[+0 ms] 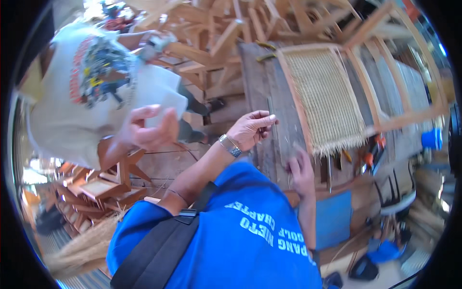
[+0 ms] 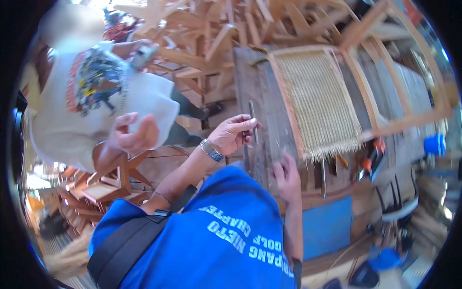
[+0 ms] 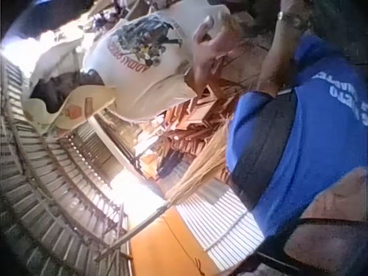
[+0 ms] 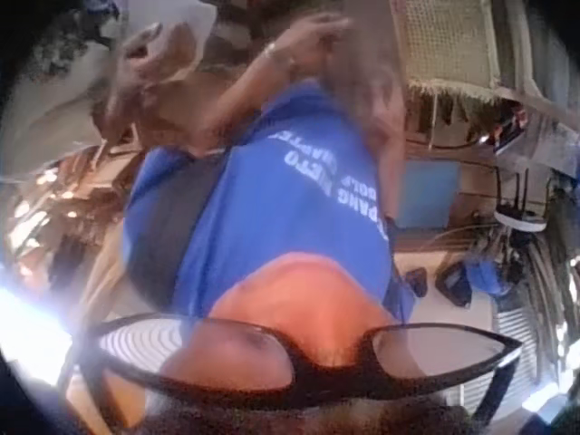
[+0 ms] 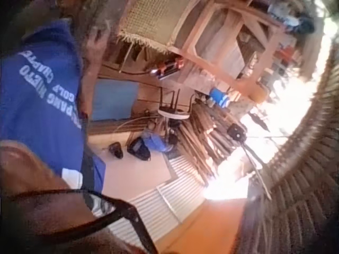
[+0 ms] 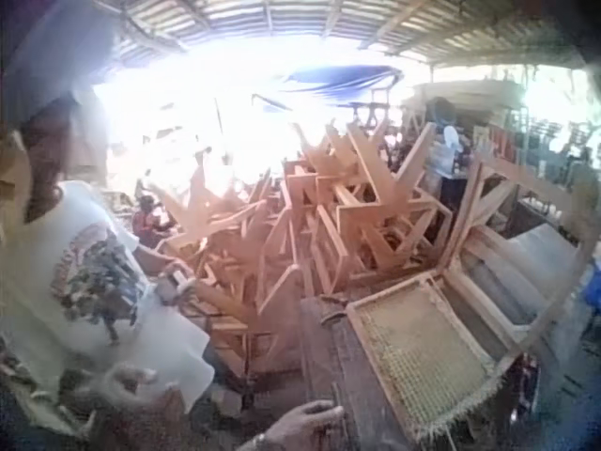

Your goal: Attaching cane webbing to a chair frame using a staple gun, hammer, and chisel.

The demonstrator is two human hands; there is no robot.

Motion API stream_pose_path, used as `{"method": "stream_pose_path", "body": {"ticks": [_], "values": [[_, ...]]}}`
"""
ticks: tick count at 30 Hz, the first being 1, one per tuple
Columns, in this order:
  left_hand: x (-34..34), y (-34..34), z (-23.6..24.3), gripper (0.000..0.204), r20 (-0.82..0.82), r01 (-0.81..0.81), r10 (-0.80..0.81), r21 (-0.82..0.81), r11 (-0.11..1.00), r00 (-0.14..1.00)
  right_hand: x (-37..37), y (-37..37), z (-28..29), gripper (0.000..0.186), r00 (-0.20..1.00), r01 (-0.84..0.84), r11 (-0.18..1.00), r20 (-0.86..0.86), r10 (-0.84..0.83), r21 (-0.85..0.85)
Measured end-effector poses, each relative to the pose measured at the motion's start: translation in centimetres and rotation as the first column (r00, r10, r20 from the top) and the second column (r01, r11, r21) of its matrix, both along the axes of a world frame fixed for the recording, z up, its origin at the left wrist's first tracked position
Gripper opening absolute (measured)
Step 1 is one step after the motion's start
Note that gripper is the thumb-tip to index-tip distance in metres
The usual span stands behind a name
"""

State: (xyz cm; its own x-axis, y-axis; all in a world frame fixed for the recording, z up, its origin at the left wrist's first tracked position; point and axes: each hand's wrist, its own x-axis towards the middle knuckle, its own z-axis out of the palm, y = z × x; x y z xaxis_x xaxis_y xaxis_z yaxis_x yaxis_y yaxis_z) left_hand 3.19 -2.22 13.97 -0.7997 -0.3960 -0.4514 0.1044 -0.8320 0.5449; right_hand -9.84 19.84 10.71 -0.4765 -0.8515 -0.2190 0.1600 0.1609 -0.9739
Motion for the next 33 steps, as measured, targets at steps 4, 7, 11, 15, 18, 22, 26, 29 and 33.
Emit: {"method": "stream_pose_path", "body": {"ticks": [4,7,11,15,18,22,26,29,33], "values": [[-2.1,3.6,0.0,0.012,0.139,-0.018,0.009,0.064,0.998,0.990,-0.1,-2.5,3.1,0.042,0.991,0.015,0.999,-0.133,-0.011,0.036],[-3.0,4.5,-1.1,0.024,0.151,0.005,-0.007,0.018,1.000,0.988,0.3,-2.7,3.4,0.039,0.986,0.037,0.999,-0.162,-0.035,0.007],[-4.3,4.6,-0.9,0.030,0.229,0.017,-0.005,-0.050,0.999,0.973,0.8,-2.6,3.9,0.035,0.994,0.109,0.993,-0.001,-0.109,0.048],[-4.8,4.3,-1.2,0.030,0.202,0.048,-0.041,-0.028,0.998,0.978,0.4,-3.1,4.0,0.031,0.986,0.140,0.990,0.093,-0.140,0.005],[-4.7,4.4,-1.5,0.027,0.146,0.028,-0.017,-0.070,0.997,0.989,0.4,-3.6,4.2,0.033,0.989,0.128,0.992,0.070,-0.129,0.012],[-3.5,4.4,-1.4,0.016,0.088,0.099,-0.087,-0.144,0.985,0.992,1.2,-3.8,2.0,0.031,0.983,0.182,0.983,0.032,-0.181,-0.021],[-1.3,4.1,-3.6,0.025,-0.022,0.153,-0.159,-0.164,0.975,0.987,1.6,-3.1,0.8,0.017,0.998,0.036,0.997,-0.057,-0.032,0.071],[1.2,2.6,-0.1,0.027,0.064,0.154,-0.148,-0.117,0.981,0.987,2.2,-3.3,0.6,0.017,0.999,-0.030,0.999,-0.023,0.030,0.012],[6.4,-2.9,-2.9,0.027,-0.055,-0.216,0.211,-0.091,0.972,0.976,2.7,-3.7,-0.3,0.014,0.996,-0.081,0.996,0.052,0.079,0.032]]}}
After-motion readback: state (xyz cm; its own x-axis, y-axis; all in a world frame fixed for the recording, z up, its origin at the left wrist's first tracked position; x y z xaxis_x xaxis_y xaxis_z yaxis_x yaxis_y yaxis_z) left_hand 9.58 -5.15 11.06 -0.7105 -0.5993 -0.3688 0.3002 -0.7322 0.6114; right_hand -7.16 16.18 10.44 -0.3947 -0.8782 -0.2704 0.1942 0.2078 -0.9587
